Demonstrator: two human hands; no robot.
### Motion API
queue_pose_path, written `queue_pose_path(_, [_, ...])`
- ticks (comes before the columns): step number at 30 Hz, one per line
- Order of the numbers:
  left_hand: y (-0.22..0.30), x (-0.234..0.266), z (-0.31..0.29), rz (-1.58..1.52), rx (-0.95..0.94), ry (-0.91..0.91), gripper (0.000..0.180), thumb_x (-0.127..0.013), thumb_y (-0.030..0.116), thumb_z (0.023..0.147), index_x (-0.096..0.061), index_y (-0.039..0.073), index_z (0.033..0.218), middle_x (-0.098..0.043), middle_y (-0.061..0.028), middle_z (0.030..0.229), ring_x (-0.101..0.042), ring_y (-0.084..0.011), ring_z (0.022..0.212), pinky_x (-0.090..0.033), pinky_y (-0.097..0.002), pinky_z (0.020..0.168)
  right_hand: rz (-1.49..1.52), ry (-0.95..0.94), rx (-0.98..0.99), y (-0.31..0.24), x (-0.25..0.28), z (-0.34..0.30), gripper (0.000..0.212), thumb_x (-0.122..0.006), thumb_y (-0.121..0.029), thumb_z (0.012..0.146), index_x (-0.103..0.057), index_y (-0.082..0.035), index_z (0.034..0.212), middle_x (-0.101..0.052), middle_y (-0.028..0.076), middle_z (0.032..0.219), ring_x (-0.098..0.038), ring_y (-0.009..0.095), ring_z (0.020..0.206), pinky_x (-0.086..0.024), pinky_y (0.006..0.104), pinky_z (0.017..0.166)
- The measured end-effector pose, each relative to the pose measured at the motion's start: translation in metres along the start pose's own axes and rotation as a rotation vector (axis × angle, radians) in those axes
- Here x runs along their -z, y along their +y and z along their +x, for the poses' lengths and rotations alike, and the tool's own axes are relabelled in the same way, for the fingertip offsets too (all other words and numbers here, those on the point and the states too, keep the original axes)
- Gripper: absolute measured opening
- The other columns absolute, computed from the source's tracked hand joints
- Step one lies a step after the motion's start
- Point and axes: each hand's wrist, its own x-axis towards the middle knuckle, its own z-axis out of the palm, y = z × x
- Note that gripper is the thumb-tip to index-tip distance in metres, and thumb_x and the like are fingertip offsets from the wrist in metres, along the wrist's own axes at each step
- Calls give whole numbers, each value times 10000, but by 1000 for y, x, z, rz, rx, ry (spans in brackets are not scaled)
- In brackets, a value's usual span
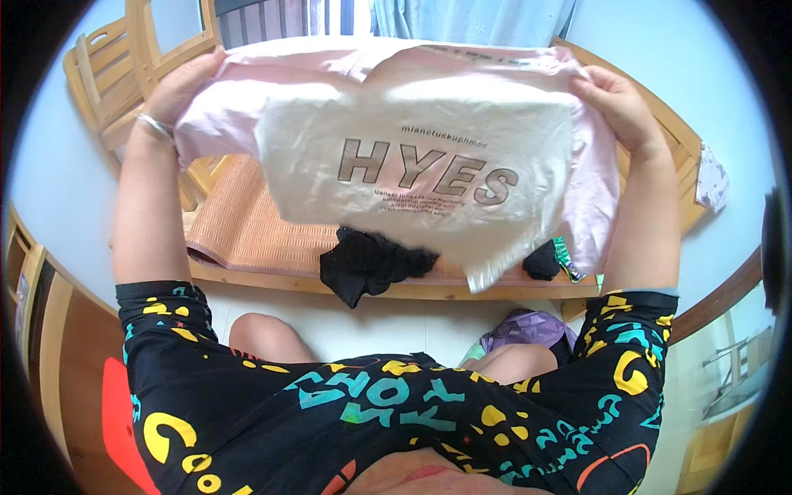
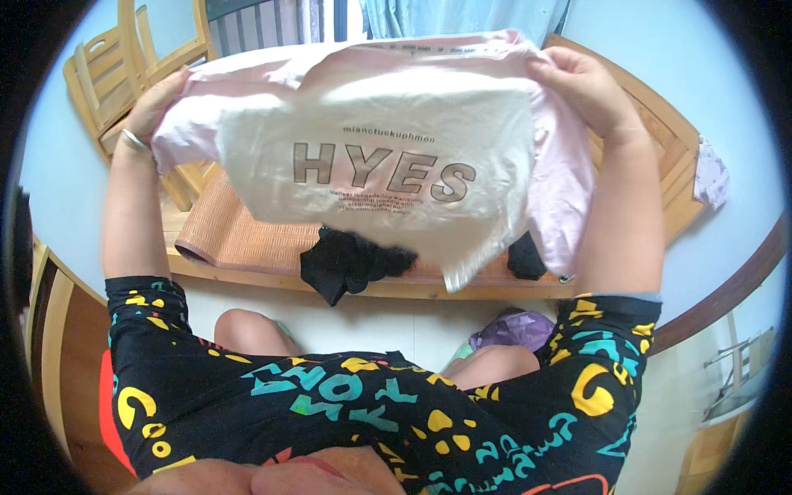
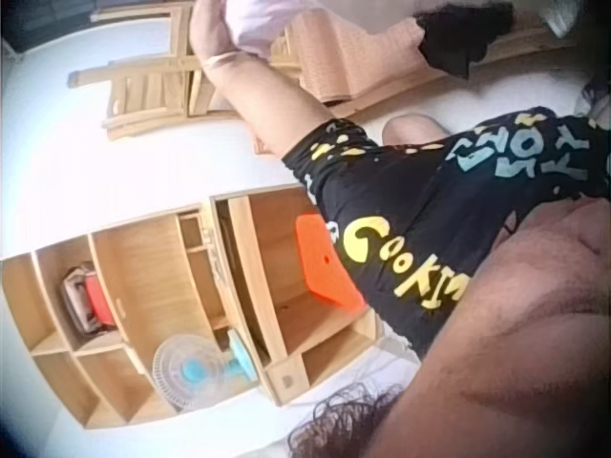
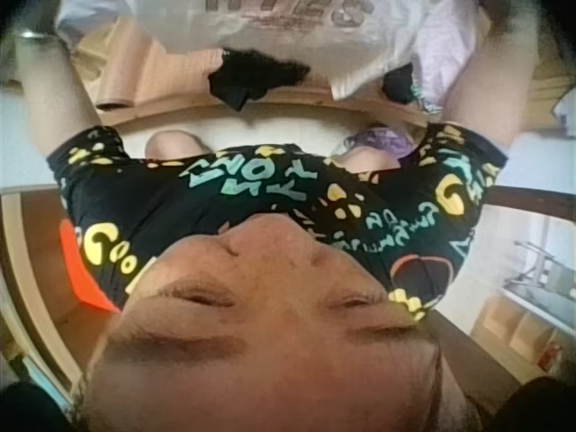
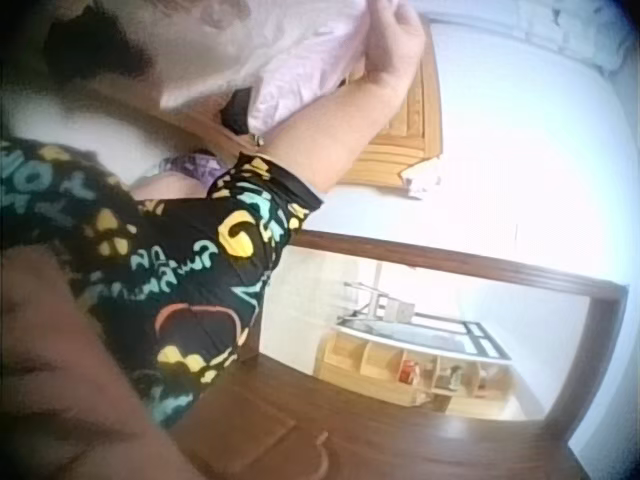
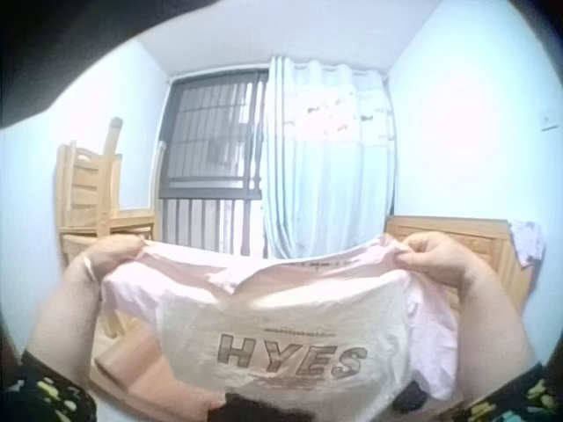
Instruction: Folding various items of clothing such as shirts and a bra on a bed.
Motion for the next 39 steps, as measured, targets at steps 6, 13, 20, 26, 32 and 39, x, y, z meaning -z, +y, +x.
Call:
queue_pose_path(6, [-71, 0, 72, 416, 207, 315, 401, -580, 345, 896, -609, 8, 1113, -649, -71, 1012, -611, -141, 863, -484, -257, 791, -602, 120, -185, 60, -33, 52, 299, -627, -266, 822, -642, -50, 1028, -671, 100, 933, -627, 195, 882, -474, 342, 809])
queue_pose_path(13, [-257, 25, 152, 189, 283, 557, 485, -576, 324, 881, -432, 102, 1288, -604, -64, 1088, -593, -185, 890, -466, -343, 698, -560, 598, 109, 256, -78, 81, 381, -615, -255, 817, -589, -54, 1140, -620, 162, 1070, -590, 300, 968, -455, 358, 854])
queue_pose_path(20, [-356, 10, 28, 409, 634, 393, 431, -603, 370, 868, -534, 119, 1211, -614, -6, 982, -546, -107, 782, -447, -293, 672, -245, 474, -407, 347, -132, -140, 332, -686, -252, 809, -625, -11, 1029, -648, 79, 909, -598, 155, 828, -478, 286, 758])
queue_pose_path(26, [-383, -28, -35, 250, 718, 265, 262, -596, 299, 885, -579, 57, 982, -588, 6, 781, -513, -76, 593, -427, -230, 517, -235, 364, -616, 367, -138, -172, 345, -689, -307, 796, -649, -6, 960, -655, 83, 821, -603, 154, 741, -488, 288, 693])
queue_pose_path(32, [-394, -16, -42, 199, 831, 109, 255, -661, 262, 838, -598, 54, 972, -611, -23, 757, -556, -115, 562, -489, -274, 509, -599, 41, -876, 313, -149, -148, 437, -648, -471, 747, -675, -44, 832, -660, 126, 768, -640, 278, 765, -488, 376, 715])
queue_pose_path(39, [-383, -17, -45, 71, 878, 32, 206, -678, 205, 825, -593, 44, 923, -610, -19, 756, -554, -106, 585, -476, -248, 540, -645, -527, -895, 302, -139, -149, 578, -615, -570, 741, -693, -48, 976, -666, 197, 889, -647, 304, 842, -489, 373, 743])
